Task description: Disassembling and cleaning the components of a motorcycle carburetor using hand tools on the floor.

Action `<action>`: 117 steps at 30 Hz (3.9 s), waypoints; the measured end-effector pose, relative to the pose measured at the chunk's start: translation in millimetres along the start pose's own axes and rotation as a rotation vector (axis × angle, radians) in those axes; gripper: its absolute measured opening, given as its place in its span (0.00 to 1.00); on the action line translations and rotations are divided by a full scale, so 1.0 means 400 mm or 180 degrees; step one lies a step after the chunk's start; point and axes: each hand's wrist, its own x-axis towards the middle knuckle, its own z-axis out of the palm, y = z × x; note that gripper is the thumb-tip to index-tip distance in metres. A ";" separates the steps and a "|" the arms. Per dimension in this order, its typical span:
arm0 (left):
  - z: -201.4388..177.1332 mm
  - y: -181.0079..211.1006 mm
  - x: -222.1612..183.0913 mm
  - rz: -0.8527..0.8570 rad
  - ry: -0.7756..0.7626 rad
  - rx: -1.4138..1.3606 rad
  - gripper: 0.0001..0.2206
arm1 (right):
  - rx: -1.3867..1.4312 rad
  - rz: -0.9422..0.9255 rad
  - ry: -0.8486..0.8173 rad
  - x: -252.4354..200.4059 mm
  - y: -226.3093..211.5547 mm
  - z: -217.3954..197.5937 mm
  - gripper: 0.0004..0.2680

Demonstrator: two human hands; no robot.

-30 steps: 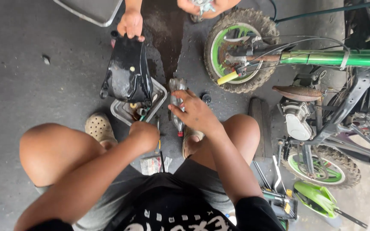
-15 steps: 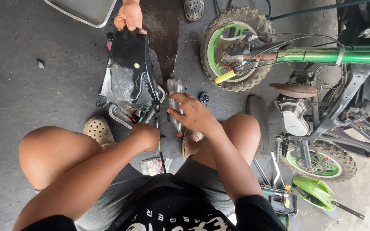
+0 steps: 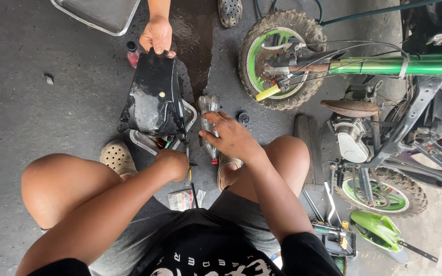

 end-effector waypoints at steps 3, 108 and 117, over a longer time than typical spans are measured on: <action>0.013 0.000 0.004 0.0066 0.0050 0.0053 0.16 | -0.0026 -0.0040 0.0048 -0.001 0.000 -0.004 0.16; -0.504 -0.282 -0.091 0.3018 0.3915 -0.4511 0.22 | 0.1800 -0.2782 0.2458 -0.018 0.005 -0.037 0.22; -0.512 -0.275 -0.114 0.2940 0.3501 -0.4761 0.23 | 0.1949 -0.2906 0.2615 -0.024 -0.009 -0.021 0.20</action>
